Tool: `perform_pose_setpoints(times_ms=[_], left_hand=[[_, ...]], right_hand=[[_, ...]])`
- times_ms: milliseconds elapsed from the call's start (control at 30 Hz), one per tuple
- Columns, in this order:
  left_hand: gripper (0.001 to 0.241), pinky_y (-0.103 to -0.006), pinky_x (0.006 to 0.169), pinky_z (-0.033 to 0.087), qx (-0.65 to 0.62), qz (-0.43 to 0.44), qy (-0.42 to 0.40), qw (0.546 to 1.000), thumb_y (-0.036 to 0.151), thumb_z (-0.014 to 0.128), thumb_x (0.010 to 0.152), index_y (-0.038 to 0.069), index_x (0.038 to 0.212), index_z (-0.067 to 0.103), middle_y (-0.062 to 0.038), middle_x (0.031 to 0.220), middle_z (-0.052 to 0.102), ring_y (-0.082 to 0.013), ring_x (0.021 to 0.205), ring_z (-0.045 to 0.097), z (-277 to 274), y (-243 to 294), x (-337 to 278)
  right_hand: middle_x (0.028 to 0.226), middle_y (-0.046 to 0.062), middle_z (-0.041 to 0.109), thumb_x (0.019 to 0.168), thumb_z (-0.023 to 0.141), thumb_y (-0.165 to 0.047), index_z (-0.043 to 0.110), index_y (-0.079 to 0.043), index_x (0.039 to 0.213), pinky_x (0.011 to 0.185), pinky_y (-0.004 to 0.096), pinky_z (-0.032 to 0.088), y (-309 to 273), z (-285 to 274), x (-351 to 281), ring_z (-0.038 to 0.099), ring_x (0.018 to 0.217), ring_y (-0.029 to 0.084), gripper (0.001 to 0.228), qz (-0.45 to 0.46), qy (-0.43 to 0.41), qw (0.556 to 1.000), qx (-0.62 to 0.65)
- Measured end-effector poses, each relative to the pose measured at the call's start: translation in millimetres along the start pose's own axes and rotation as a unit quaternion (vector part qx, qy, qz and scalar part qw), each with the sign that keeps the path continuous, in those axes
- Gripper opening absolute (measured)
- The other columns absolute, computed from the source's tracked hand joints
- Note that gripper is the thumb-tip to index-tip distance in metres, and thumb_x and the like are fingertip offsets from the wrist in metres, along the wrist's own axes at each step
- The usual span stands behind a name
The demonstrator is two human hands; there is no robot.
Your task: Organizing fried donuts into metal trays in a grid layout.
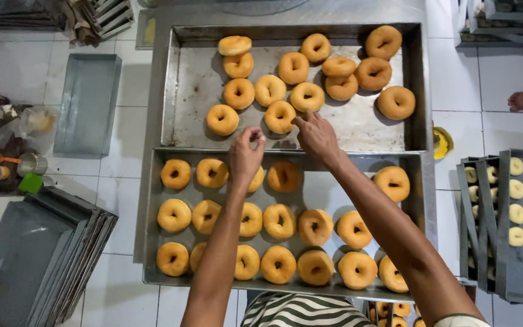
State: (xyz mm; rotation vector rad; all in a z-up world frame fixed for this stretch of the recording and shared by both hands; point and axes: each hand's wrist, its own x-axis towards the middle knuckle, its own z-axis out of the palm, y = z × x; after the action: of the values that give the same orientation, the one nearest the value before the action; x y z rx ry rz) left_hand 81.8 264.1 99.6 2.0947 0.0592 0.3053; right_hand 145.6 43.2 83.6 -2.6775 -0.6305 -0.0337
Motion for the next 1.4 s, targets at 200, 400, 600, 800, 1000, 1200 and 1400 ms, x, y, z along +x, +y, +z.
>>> perform_pose_setpoints(times_ms=[200,400,600,800,1000,1200,1400], left_hand=[[0.022,-0.0416,0.083,0.056,0.031,-0.01,-0.033,0.999,0.016,0.071,0.092,0.004,0.111,0.068,-0.013,0.096,0.075,-0.0309,0.093,0.073,0.3,-7.4,4.8],[0.023,-0.0418,0.083,0.055,0.028,0.002,-0.027,0.999,0.016,0.071,0.092,0.004,0.111,0.068,-0.013,0.098,0.076,-0.0296,0.093,0.073,-2.9,-19.0,11.2],[0.024,-0.0425,0.081,0.056,0.012,-0.045,-0.069,0.997,0.016,0.07,0.09,0.005,0.111,0.067,-0.012,0.092,0.073,-0.0276,0.086,0.073,2.9,-17.7,30.3],[0.017,-0.0441,0.083,0.055,0.058,-0.053,-0.075,0.994,0.014,0.067,0.094,0.006,0.108,0.071,-0.013,0.091,0.074,-0.0322,0.092,0.073,54.5,-39.6,49.7],[0.028,-0.0433,0.083,0.056,0.024,0.032,-0.085,0.996,0.013,0.066,0.088,0.001,0.114,0.067,-0.016,0.104,0.072,-0.0338,0.095,0.073,112.4,-85.6,59.3],[0.031,-0.0436,0.083,0.057,0.008,-0.064,-0.128,0.99,0.021,0.07,0.085,0.005,0.112,0.068,-0.014,0.094,0.074,-0.0304,0.087,0.075,118.5,-72.6,52.1],[0.02,-0.048,0.082,0.056,0.111,-0.086,-0.138,0.98,0.026,0.072,0.084,0.009,0.094,0.072,-0.013,0.09,0.078,-0.0339,0.089,0.074,109.3,-58.8,54.8]], right_hand=[[0.116,0.02,0.061,0.072,0.075,-0.021,0.066,-0.015,0.128,0.09,0.048,0.049,-23.3,3.3,34.8,0.058,0.113,0.038,0.058,-0.03,-0.091,0.993,-0.068],[0.121,0.017,0.06,0.083,0.072,-0.025,0.069,-0.016,0.115,0.086,0.049,0.05,-9.9,1.8,14.5,0.058,0.119,0.035,0.033,-0.017,-0.086,0.993,-0.084],[0.096,0.015,0.069,0.092,0.07,-0.029,0.071,-0.01,0.097,0.077,0.049,0.052,53.1,-6.6,-13.3,0.067,0.088,0.036,0.02,0.141,-0.023,0.989,0.032],[0.083,0.017,0.074,0.096,0.073,-0.033,0.073,-0.008,0.102,0.074,0.047,0.055,68.9,5.5,-7.1,0.072,0.079,0.035,0.026,0.223,-0.02,0.97,0.091],[0.092,0.015,0.076,0.089,0.07,-0.021,0.072,-0.009,0.11,0.073,0.046,0.056,57.4,12.3,-0.3,0.073,0.081,0.034,0.025,0.214,0.022,0.962,0.167],[0.092,0.016,0.076,0.095,0.071,-0.029,0.076,-0.009,0.104,0.078,0.045,0.057,89.2,18.8,-10.0,0.074,0.085,0.034,0.023,0.239,0.004,0.965,0.111],[0.089,0.016,0.076,0.09,0.072,-0.032,0.076,-0.009,0.104,0.079,0.046,0.057,93.1,11.7,-15.0,0.074,0.085,0.035,0.027,0.263,-0.007,0.959,0.108]])
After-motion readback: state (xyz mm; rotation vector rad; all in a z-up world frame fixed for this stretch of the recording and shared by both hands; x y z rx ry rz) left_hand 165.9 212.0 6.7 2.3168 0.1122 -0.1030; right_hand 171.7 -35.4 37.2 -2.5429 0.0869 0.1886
